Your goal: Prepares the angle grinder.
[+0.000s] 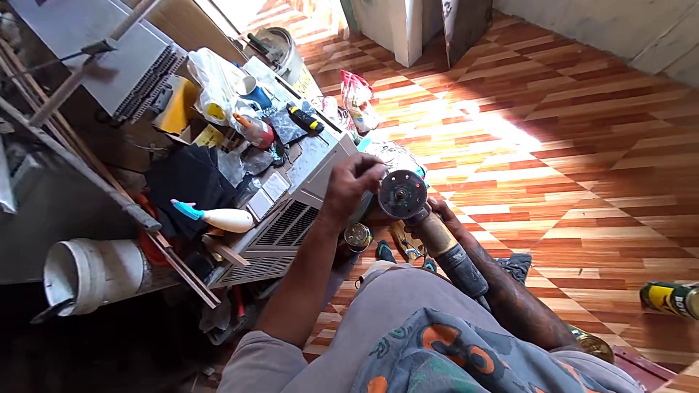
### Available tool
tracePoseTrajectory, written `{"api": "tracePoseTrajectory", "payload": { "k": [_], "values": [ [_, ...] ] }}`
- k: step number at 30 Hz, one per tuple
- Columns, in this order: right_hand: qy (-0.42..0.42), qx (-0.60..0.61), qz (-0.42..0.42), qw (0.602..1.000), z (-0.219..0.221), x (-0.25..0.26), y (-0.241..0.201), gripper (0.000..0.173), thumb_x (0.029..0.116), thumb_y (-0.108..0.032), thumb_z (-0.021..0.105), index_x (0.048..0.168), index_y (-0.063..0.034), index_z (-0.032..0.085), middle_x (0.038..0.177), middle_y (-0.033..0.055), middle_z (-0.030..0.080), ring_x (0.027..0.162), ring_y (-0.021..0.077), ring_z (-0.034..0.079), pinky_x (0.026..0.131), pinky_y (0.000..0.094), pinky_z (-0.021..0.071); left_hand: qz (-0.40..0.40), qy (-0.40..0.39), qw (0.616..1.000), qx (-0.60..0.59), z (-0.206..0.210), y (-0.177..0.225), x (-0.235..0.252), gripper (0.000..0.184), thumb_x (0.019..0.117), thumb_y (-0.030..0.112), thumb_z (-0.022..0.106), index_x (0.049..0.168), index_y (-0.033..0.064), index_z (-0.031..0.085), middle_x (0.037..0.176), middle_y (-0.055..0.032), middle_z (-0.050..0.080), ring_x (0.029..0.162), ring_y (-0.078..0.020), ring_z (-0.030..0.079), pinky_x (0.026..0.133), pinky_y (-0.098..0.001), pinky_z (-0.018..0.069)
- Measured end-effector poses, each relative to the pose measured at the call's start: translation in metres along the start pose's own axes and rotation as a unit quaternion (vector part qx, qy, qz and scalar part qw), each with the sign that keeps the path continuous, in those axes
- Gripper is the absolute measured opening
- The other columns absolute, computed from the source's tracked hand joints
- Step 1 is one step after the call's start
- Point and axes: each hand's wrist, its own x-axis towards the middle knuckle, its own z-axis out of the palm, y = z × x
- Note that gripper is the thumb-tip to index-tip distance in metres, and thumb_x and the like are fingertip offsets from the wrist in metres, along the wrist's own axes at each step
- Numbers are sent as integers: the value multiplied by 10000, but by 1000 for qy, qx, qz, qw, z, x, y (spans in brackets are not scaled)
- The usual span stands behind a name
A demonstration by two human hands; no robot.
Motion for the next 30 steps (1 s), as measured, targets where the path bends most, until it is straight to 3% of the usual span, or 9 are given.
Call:
{"api": "tracePoseTrajectory", "payload": {
  "k": [3, 5, 7, 10, 14, 20, 30],
  "values": [
    [-15, -3, 0, 1000, -7, 2, 0, 569, 904, -584, 644, 1208, -104, 655, 989, 143, 714, 822, 202, 710, 696, 328, 603, -92, 29, 963, -250, -13, -31, -10, 320, 1008, 253, 390, 1134, 84, 631, 1038, -68, 706, 889, -179, 690, 823, -376, 591],
    [-8, -10, 0, 1000, -8, 1, 0, 559, 910, -585, 630, 1198, -108, 657, 981, 143, 715, 816, 201, 708, 685, 323, 598, -157, 64, 945, -281, -8, -47, -21, 404, 1047, 297, 277, 1046, 120, 640, 965, -35, 707, 846, -160, 680, 781, -350, 580],
    [10, -12, 4, 1000, -9, 1, 1, 544, 929, -578, 595, 1204, -112, 652, 975, 147, 719, 811, 206, 711, 684, 322, 596, -220, 78, 947, -220, 2, -54, -33, 417, 1096, 396, 341, 1005, 131, 649, 835, 19, 656, 686, -87, 611, 618, -251, 538],
    [17, -11, 12, 1000, -9, 2, 5, 551, 951, -581, 557, 1235, -116, 638, 999, 151, 715, 824, 207, 710, 695, 325, 597, -244, 5, 955, -167, 16, -56, -44, 362, 1063, 449, 489, 1069, 128, 657, 767, 24, 604, 587, -61, 525, 533, -213, 469],
    [20, -24, 19, 999, -4, 6, 7, 564, 942, -590, 557, 1228, -109, 630, 986, 139, 707, 798, 186, 696, 668, 300, 585, -208, 19, 956, -204, 22, -59, -40, 214, 1054, 233, 560, 927, 71, 620, 731, -23, 601, 568, -81, 520, 527, -228, 463],
    [23, 10, 15, 1000, -18, 11, 13, 603, 954, -585, 545, 1300, -94, 605, 1070, 180, 700, 832, 230, 709, 680, 337, 602, -204, 53, 930, -302, 5, -55, -38, 212, 1076, 234, 502, 969, 98, 624, 738, -12, 594, 559, -69, 501, 507, -203, 436],
    [36, -15, 27, 999, -5, 16, 5, 573, 981, -578, 452, 1301, -123, 591, 1092, 162, 703, 847, 218, 717, 639, 313, 602, -210, 104, 930, -284, -6, -62, -33, 185, 1065, 236, 539, 963, 110, 628, 731, -4, 600, 562, -73, 530, 534, -213, 488]
  ]
}}
